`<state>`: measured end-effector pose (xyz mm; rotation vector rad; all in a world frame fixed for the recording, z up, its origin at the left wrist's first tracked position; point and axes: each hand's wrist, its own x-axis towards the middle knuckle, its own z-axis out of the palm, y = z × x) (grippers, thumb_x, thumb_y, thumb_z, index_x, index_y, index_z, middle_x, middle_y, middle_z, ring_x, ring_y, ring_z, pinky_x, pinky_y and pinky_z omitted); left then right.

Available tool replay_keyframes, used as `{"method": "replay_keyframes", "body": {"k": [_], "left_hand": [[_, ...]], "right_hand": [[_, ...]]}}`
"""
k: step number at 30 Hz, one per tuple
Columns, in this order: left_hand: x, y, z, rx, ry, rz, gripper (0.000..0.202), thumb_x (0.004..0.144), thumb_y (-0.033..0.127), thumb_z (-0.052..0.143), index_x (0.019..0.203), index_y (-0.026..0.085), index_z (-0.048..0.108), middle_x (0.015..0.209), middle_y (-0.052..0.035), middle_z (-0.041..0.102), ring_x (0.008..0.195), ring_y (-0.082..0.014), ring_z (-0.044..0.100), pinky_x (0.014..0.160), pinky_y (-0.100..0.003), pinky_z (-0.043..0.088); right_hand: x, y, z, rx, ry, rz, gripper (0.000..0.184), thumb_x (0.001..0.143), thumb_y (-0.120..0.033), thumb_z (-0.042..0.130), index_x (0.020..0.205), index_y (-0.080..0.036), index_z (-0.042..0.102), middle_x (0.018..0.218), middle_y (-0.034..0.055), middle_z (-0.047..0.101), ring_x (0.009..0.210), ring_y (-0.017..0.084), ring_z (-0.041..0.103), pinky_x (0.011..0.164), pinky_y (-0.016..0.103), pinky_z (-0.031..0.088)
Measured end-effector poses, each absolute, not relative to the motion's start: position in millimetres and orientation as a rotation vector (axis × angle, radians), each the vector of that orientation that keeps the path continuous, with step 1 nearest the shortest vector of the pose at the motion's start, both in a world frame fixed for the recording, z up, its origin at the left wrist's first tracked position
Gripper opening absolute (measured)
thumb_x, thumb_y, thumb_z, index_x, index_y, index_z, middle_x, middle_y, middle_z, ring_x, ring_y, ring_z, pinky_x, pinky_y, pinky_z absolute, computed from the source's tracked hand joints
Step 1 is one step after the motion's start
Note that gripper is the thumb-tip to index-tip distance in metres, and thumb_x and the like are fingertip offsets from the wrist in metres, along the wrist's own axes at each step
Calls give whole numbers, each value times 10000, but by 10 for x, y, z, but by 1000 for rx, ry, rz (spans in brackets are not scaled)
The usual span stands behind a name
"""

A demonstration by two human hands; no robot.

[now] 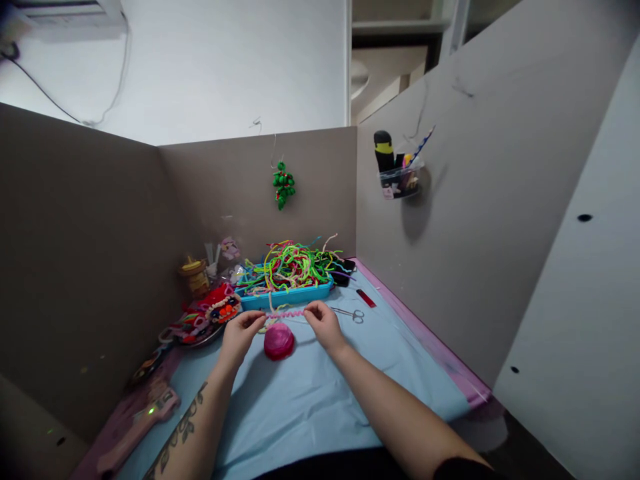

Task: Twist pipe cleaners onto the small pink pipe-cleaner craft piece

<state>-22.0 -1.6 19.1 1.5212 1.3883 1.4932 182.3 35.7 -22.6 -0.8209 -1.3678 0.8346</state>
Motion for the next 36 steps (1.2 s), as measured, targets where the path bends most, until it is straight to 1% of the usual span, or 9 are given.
{"method": "replay_keyframes", "body": {"k": [3,6,9,14,18,23,28,32,36], "left_hand": [[-241,-24,194,1617,1347,1359,240,654,333,684,778,128,695,745,-76,703,673,-186,633,622,-269,488],[-214,-50,192,1729,1310,1253,273,700,329,645,880,128,686,833,-97,707,731,-196,638,663,-284,494],[-191,-84,209,1824,1289,1172,299,719,320,629,953,139,672,878,-98,705,756,-196,638,682,-287,496],[-209,-93,221,1970,1353,1127,202,720,266,618,878,163,689,876,-85,701,784,-204,634,698,-285,489],[-221,-64,184,2096,1423,1077,169,724,200,586,856,171,688,867,-70,696,799,-199,629,705,-282,484],[-191,-48,129,2210,1441,1039,171,724,183,594,872,182,678,872,-52,700,825,-189,627,748,-287,475],[-117,-65,93,2283,1440,1104,161,733,156,576,866,185,662,878,-49,691,843,-181,619,774,-290,469],[-85,-64,55,2217,1434,1189,198,750,174,559,933,172,633,917,-57,681,830,-169,616,750,-279,481],[-121,-35,31,2223,1409,1186,172,754,139,516,882,170,626,872,-50,664,799,-159,606,714,-266,485]], "right_hand": [[1807,330,-230,-795,-1433,895,171,729,-337,623,754,-175,572,692,-5,578,642,136,534,613,251,433],[1755,267,-214,-761,-1512,964,155,731,-319,618,762,-174,572,693,-9,577,642,130,536,614,249,431],[1717,221,-198,-757,-1575,1010,143,732,-307,611,758,-171,577,686,-12,581,636,126,536,613,247,430],[1720,241,-234,-868,-1697,1004,54,709,-213,602,712,-161,591,619,-25,565,580,113,512,560,224,407],[1719,283,-298,-989,-1779,960,11,694,-165,590,697,-158,598,617,-21,575,582,109,510,556,208,394],[1699,297,-356,-1049,-1869,885,41,709,-164,576,735,-154,606,649,-16,598,599,106,517,579,201,393],[1691,276,-347,-1064,-1918,824,46,713,-156,566,731,-161,608,680,-9,615,627,116,533,598,207,399],[1693,269,-332,-1097,-1914,787,54,710,-136,552,720,-162,598,654,-12,604,624,120,537,589,205,392],[1702,299,-371,-1143,-1922,717,52,708,-140,556,732,-165,595,662,-9,609,622,121,535,581,203,384]]}}
